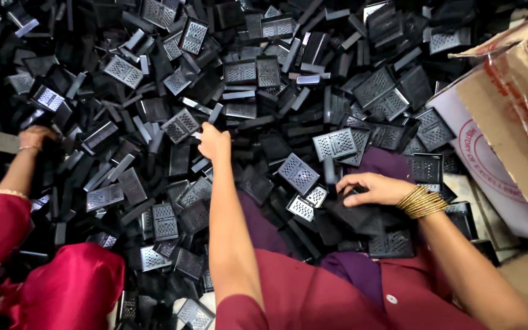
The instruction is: The person sits on the floor among a large pile of black plastic boxes and handles them one at a time, picking each up, turning it over in both hands, and tossing it back onto the pile. Another worker nearby performs the same handling of the plastic parts.
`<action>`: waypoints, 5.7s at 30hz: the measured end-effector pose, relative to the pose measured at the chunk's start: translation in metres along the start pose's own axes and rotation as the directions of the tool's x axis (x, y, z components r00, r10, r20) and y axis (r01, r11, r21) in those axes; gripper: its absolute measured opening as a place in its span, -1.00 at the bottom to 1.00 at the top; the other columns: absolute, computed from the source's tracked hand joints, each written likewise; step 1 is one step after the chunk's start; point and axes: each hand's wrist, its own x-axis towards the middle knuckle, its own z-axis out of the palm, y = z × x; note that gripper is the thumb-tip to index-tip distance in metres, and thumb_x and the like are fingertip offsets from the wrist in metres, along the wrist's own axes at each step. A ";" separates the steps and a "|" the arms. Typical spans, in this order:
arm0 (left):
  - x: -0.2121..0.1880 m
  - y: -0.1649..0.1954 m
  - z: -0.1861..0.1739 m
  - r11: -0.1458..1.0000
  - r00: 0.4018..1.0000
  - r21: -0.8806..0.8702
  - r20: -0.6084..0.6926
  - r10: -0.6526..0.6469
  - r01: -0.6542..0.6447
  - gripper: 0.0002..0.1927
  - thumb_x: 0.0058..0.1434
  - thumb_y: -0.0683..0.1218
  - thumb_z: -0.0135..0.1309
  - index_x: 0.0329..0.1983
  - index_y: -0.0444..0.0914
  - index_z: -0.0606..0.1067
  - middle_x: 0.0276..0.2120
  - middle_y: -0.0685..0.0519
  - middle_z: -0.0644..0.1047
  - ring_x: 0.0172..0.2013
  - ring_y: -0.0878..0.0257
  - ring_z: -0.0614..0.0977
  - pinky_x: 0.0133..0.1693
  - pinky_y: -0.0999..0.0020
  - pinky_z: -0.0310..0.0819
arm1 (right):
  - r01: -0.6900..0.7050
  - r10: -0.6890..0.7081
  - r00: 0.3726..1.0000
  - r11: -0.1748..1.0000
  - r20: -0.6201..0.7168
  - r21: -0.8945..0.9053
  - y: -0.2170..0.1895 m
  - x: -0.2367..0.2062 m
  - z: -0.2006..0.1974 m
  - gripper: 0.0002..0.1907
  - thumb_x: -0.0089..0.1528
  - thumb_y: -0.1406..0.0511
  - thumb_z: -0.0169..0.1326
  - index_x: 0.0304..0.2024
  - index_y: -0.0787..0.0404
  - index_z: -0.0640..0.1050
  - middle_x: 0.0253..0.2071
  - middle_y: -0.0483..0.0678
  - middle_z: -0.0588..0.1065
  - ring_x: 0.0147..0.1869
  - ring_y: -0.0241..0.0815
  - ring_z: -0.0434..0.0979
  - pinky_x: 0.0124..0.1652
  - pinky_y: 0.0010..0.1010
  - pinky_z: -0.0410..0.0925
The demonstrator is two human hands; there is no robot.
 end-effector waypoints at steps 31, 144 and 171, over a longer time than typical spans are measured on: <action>-0.250 -0.040 -0.070 -0.621 0.990 -0.771 0.102 0.101 0.143 -0.20 0.35 0.39 -0.16 0.50 -0.12 0.17 -0.05 -0.08 0.53 -0.11 0.07 0.60 0.00 0.04 0.54 | 0.242 -0.421 0.854 0.842 -0.306 -0.482 -0.151 -0.004 0.046 -0.78 0.34 0.20 0.04 -0.16 0.22 0.59 -0.24 -0.03 0.59 -0.18 -0.09 0.64 -0.19 -0.32 0.48; -0.232 -0.072 -0.012 -0.049 0.970 -0.988 -0.131 -0.203 -0.144 -0.45 0.53 0.27 -0.36 -0.25 -0.24 0.39 -0.41 0.10 0.39 -0.41 0.35 0.37 -0.31 0.45 0.27 | 0.022 -0.224 0.955 0.708 -0.194 -0.706 -0.131 0.099 0.101 -0.76 0.27 0.11 0.12 -0.21 0.11 0.62 -0.38 0.04 0.59 -0.21 0.11 0.61 -0.24 -0.08 0.41; -0.191 -0.090 0.005 -0.171 0.973 -0.985 0.019 -0.228 -0.021 -0.54 0.54 0.15 -0.33 -0.29 -0.26 0.38 -0.42 0.08 0.40 -0.42 0.35 0.38 -0.33 0.43 0.25 | -0.161 -0.463 0.825 0.357 -0.324 -0.920 -0.126 0.368 0.003 -0.89 0.16 0.19 0.21 -0.39 0.04 0.67 -0.40 -0.01 0.59 -0.19 0.04 0.59 -0.11 -0.05 0.32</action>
